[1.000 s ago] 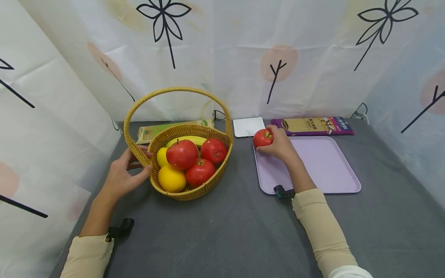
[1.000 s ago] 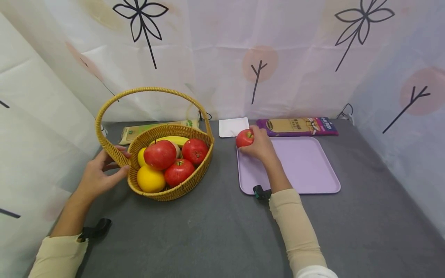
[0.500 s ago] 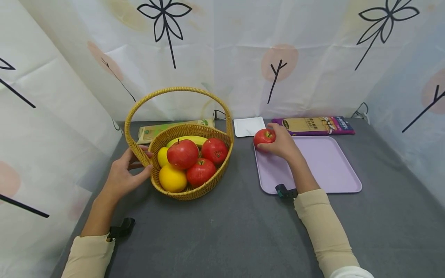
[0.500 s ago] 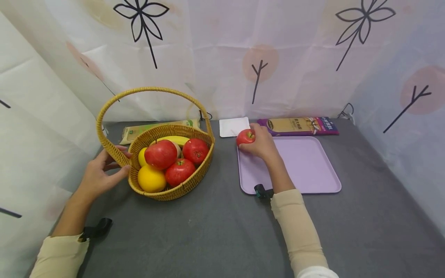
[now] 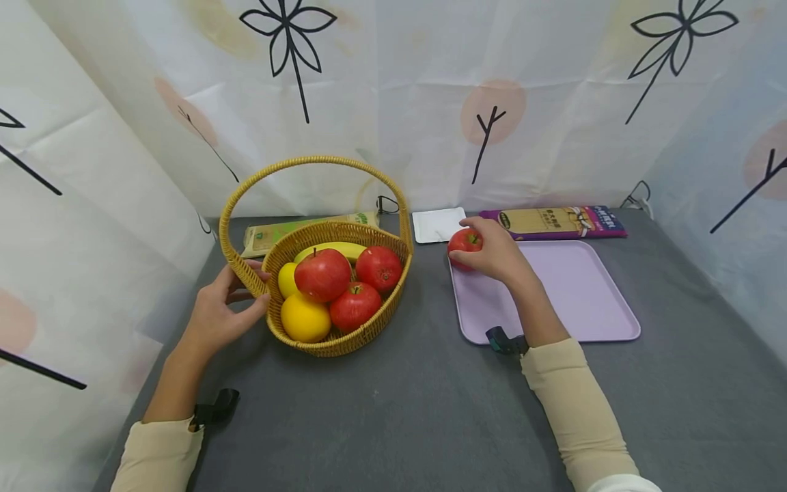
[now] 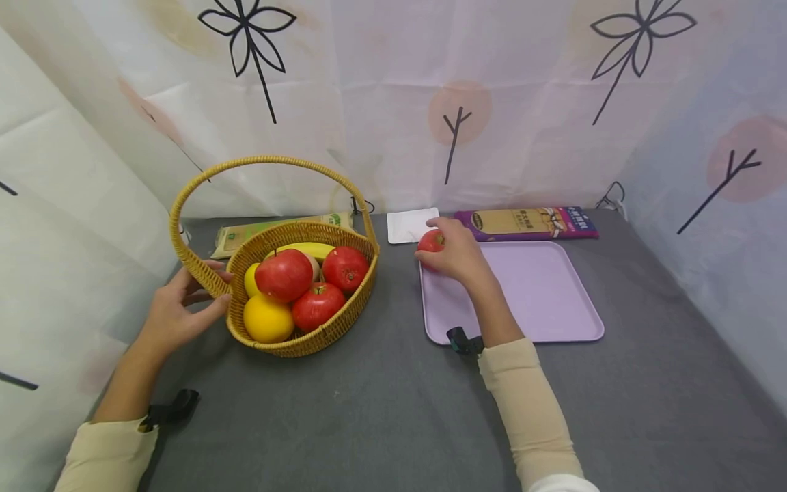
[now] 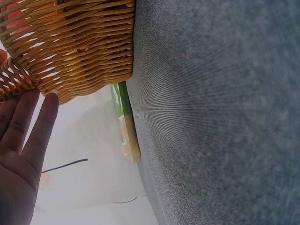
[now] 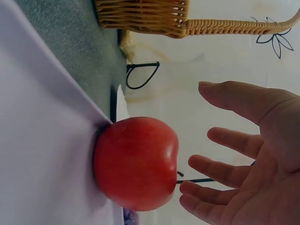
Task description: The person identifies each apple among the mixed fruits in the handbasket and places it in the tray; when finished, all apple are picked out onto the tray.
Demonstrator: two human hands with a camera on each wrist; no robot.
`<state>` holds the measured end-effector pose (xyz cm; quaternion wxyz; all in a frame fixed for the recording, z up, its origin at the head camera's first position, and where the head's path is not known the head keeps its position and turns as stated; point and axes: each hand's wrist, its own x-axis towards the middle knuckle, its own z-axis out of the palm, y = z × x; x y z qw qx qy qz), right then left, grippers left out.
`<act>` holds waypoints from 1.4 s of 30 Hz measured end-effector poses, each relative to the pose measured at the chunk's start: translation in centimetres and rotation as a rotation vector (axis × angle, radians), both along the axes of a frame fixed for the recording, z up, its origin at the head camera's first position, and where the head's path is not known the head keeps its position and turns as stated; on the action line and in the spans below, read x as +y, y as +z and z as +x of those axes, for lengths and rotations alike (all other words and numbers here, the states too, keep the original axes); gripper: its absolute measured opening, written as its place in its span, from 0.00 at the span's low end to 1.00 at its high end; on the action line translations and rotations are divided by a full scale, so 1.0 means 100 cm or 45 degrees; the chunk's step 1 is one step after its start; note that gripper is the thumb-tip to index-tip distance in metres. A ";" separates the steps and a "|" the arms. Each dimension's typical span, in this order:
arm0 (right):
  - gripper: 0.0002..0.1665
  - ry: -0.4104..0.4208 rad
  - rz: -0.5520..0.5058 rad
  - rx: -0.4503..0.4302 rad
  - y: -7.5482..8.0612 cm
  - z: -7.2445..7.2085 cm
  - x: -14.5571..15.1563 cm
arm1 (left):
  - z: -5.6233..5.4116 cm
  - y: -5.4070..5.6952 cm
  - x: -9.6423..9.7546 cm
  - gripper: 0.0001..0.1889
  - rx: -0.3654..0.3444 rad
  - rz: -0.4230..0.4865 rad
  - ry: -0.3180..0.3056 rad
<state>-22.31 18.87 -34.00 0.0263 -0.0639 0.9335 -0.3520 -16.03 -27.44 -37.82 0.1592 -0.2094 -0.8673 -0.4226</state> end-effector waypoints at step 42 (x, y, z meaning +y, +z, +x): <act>0.44 0.577 -0.224 0.235 0.001 0.039 -0.156 | 0.001 0.005 0.001 0.31 -0.015 0.021 -0.013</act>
